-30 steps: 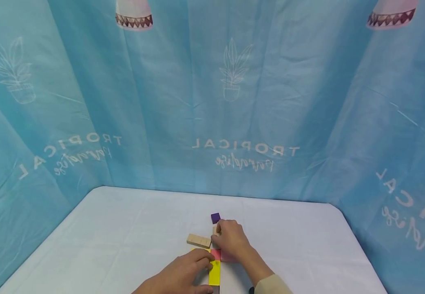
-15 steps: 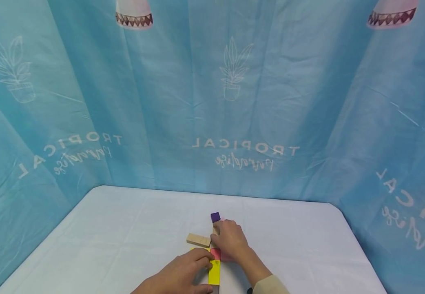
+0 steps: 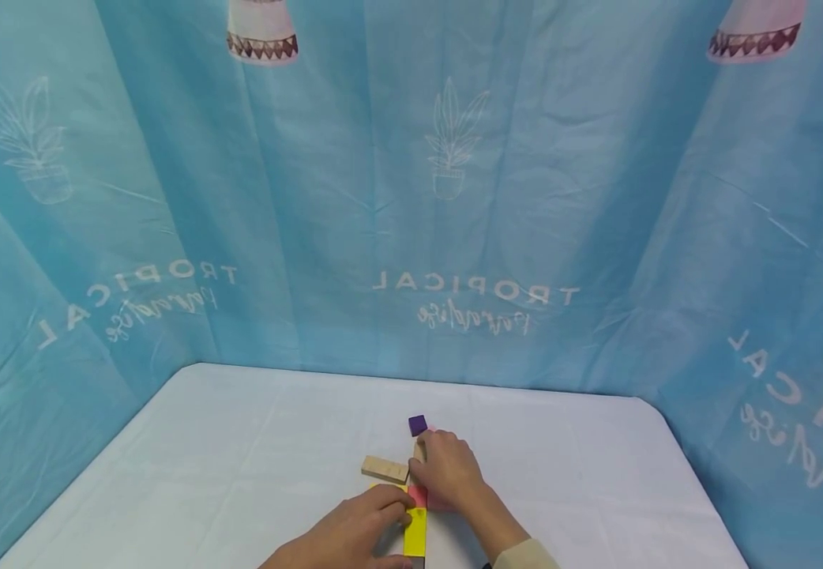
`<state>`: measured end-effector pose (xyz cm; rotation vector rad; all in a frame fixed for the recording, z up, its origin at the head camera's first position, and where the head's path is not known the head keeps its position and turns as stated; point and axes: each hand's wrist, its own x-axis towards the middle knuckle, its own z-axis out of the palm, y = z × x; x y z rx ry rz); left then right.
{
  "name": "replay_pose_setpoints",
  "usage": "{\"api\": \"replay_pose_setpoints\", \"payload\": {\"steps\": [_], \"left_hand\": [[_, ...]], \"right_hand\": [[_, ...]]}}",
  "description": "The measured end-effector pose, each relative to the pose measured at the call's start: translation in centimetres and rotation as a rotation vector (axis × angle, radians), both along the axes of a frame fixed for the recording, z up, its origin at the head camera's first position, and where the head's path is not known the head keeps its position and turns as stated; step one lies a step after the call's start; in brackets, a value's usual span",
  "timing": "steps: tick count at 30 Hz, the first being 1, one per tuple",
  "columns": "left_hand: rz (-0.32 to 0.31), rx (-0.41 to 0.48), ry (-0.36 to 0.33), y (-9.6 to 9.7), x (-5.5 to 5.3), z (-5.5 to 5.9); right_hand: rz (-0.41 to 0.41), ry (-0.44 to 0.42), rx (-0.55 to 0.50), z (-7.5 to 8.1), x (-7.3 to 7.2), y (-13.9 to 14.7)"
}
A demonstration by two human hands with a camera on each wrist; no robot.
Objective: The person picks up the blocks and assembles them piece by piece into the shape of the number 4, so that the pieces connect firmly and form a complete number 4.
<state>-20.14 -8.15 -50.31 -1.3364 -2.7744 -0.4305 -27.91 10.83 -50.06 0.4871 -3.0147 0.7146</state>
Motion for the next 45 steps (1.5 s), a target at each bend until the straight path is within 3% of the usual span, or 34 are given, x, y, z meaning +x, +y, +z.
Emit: {"api": "replay_pose_setpoints", "payload": {"steps": [7,14,25,35,45], "left_hand": [[0.004,0.001,-0.067,0.1,0.0,-0.1],[-0.001,-0.001,-0.054,0.1,-0.3,-0.1],[0.025,-0.019,-0.096,0.1,-0.4,0.0],[0.023,-0.030,-0.095,0.2,-0.2,0.0],[0.013,-0.013,-0.090,0.1,-0.3,0.0]], "right_hand": [[0.003,-0.009,-0.011,-0.4,-0.1,0.2],[0.011,0.001,-0.015,-0.3,-0.3,0.2],[0.013,-0.018,-0.015,-0.2,-0.1,0.0],[-0.053,0.036,-0.144,0.1,-0.3,1.1],[0.057,0.029,-0.083,0.0,-0.7,1.6]]}}
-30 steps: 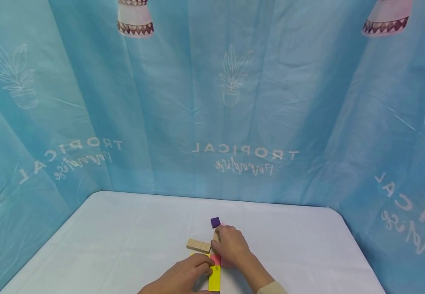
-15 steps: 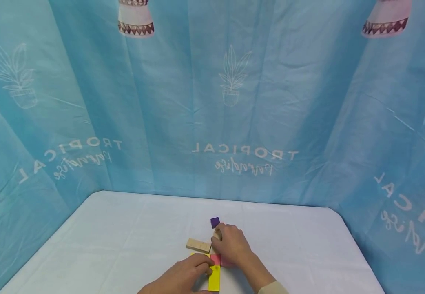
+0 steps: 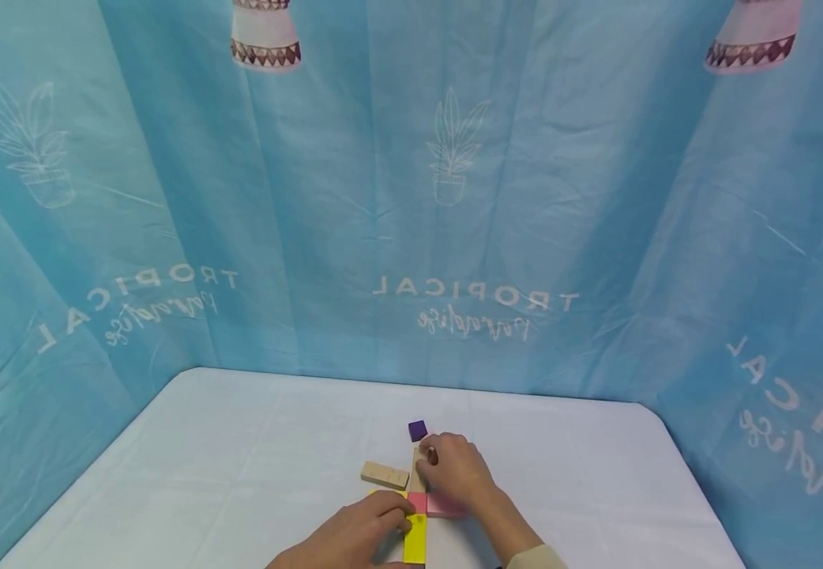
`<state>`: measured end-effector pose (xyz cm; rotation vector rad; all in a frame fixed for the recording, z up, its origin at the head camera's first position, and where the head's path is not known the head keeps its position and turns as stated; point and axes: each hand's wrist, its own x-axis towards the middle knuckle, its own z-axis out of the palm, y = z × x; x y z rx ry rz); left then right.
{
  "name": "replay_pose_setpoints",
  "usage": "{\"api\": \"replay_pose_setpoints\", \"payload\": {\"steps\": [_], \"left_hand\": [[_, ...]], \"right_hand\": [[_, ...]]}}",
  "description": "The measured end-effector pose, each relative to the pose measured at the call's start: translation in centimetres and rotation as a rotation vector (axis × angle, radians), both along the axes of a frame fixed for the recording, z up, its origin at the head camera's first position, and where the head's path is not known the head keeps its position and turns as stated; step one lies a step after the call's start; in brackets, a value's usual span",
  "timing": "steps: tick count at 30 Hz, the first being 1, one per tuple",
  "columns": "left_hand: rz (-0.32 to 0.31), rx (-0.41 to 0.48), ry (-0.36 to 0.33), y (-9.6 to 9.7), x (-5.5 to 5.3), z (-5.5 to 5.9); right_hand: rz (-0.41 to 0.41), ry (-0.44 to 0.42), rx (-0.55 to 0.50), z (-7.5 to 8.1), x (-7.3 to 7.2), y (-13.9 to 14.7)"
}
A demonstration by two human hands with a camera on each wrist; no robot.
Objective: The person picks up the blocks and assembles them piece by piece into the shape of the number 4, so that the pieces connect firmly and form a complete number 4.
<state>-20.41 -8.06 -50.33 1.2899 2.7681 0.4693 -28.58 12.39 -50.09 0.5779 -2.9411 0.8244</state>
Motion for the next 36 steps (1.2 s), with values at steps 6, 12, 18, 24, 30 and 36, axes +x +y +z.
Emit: {"api": "replay_pose_setpoints", "payload": {"steps": [6,12,18,24,30,36], "left_hand": [[0.015,0.005,-0.017,0.1,0.1,0.1],[0.012,-0.003,0.001,0.0,0.1,0.0],[-0.014,0.001,0.050,-0.1,0.0,-0.1],[-0.024,0.002,0.097,-0.2,0.1,-0.2],[-0.008,0.000,0.077,-0.1,0.2,-0.1],[0.030,-0.031,-0.013,0.0,0.3,0.2]], "right_hand": [[-0.062,0.051,-0.014,0.1,0.0,-0.1],[-0.015,0.041,0.001,-0.1,0.1,0.3],[0.010,0.025,0.049,-0.1,0.7,0.3],[0.033,0.036,0.092,0.0,1.2,0.2],[0.065,0.047,0.131,0.2,1.9,0.3],[0.099,0.042,0.166,0.5,2.9,0.4]]}}
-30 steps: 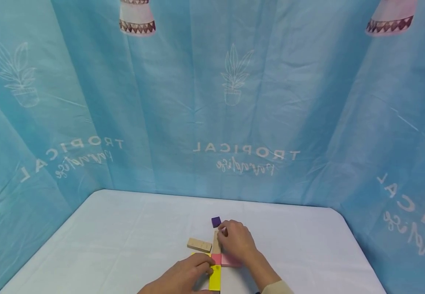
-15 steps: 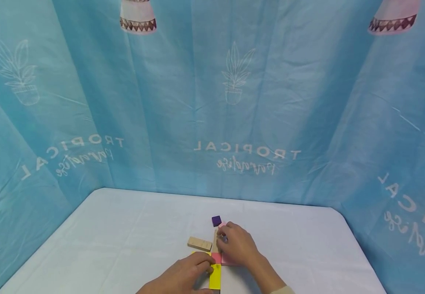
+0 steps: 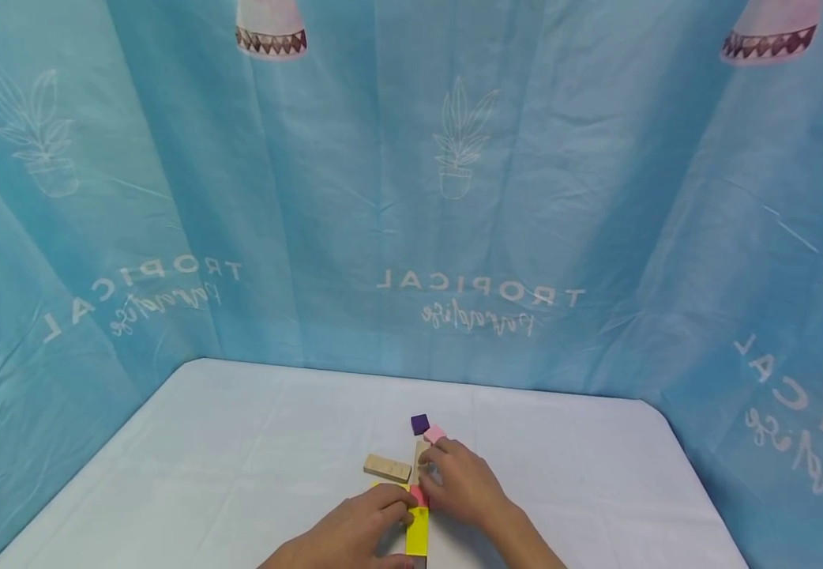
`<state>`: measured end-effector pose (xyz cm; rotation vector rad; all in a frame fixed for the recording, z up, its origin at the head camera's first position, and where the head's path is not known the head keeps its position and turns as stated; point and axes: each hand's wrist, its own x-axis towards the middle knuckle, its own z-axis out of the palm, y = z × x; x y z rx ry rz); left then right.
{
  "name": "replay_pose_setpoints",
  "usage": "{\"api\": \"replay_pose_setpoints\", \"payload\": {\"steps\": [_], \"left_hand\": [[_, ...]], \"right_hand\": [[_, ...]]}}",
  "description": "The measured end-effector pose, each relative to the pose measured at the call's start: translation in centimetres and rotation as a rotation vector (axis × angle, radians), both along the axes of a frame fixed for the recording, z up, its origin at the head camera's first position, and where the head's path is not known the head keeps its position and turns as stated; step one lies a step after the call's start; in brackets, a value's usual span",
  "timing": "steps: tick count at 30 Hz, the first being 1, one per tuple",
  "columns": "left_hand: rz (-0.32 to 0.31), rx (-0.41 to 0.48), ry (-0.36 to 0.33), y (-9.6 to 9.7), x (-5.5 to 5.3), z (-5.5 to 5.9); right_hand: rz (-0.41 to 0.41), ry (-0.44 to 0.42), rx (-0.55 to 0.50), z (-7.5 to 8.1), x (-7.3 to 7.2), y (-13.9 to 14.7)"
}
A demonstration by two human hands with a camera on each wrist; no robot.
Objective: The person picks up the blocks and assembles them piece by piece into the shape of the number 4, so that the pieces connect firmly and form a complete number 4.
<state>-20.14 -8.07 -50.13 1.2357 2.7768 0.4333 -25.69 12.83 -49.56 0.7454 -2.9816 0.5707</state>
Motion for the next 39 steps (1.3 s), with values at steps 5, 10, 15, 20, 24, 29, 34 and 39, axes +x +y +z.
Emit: {"api": "replay_pose_setpoints", "payload": {"steps": [5,10,15,20,24,29,34,39], "left_hand": [[0.003,-0.012,0.004,-0.1,0.0,0.1],[-0.006,-0.011,0.009,-0.1,0.1,0.2],[0.006,-0.018,0.009,0.0,0.2,0.3],[0.030,-0.031,-0.025,0.0,0.2,0.3],[0.025,-0.024,-0.024,0.1,0.2,0.2],[0.013,-0.003,-0.027,0.2,0.1,0.1],[0.019,-0.010,-0.033,0.2,0.2,0.2],[0.037,-0.015,-0.069,0.2,0.2,0.4]], "right_hand": [[0.056,0.017,0.032,0.1,0.7,0.2],[0.095,0.031,0.051,0.2,1.2,0.4],[0.106,0.040,0.062,0.5,1.7,0.6],[0.152,0.009,0.049,0.8,2.4,0.8],[0.170,-0.038,0.049,0.9,2.8,1.0],[0.197,-0.057,0.050,0.8,3.3,1.2],[0.216,-0.080,0.073,0.9,3.6,1.2],[0.224,-0.097,0.107,0.7,3.7,1.2]]}}
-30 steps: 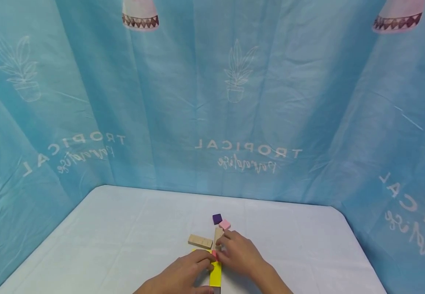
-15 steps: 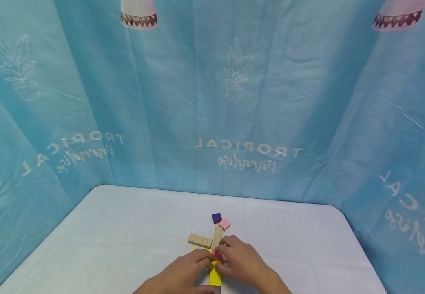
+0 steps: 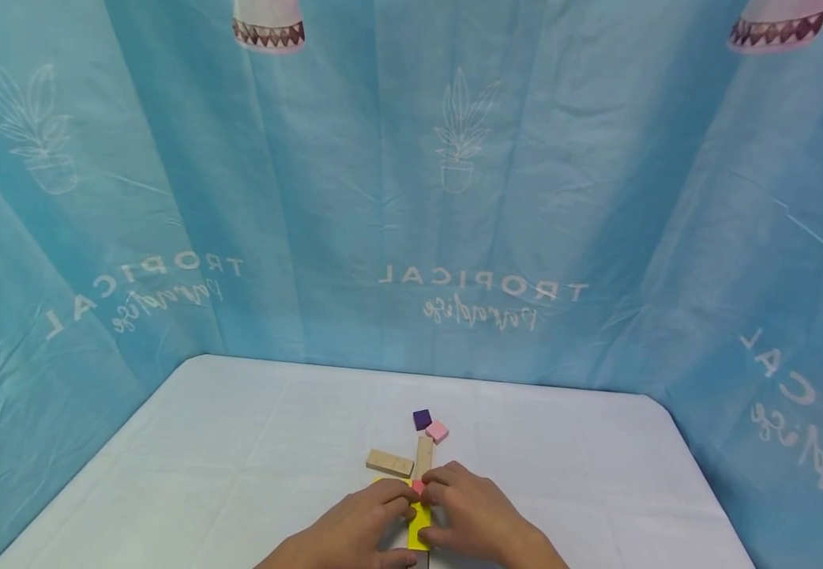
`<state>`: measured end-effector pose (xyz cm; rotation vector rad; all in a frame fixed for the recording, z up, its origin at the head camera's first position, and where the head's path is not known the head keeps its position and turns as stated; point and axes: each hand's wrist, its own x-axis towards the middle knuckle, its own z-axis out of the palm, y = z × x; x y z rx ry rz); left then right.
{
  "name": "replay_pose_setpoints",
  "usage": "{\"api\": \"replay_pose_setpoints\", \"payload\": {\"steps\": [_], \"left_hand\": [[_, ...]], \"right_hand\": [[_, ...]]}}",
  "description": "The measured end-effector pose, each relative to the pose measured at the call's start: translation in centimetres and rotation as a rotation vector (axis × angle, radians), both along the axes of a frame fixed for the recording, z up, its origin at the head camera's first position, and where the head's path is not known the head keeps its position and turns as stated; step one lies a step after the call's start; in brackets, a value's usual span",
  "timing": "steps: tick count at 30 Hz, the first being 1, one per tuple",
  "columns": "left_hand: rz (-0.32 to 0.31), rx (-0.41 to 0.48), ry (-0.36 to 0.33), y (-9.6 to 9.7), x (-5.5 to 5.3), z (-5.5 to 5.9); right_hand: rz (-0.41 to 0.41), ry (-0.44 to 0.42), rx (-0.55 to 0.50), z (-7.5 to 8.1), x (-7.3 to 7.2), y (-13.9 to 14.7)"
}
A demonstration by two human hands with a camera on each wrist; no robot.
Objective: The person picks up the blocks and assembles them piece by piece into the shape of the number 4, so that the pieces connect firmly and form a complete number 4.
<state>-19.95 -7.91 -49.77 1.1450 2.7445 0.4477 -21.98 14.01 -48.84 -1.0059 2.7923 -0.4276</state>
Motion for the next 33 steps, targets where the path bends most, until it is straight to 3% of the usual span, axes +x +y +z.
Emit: {"api": "replay_pose_setpoints", "payload": {"steps": [20,27,33], "left_hand": [[0.012,0.010,-0.012,0.01,0.10,-0.03],[-0.019,0.034,0.032,-0.21,-0.08,-0.20],[-0.022,0.037,0.012,-0.20,-0.05,-0.21]], "right_hand": [[0.006,-0.005,0.037,0.47,0.41,-0.08],[0.000,0.005,0.047,0.49,0.27,-0.31],[-0.016,0.005,0.049,0.36,0.33,-0.50]]}}
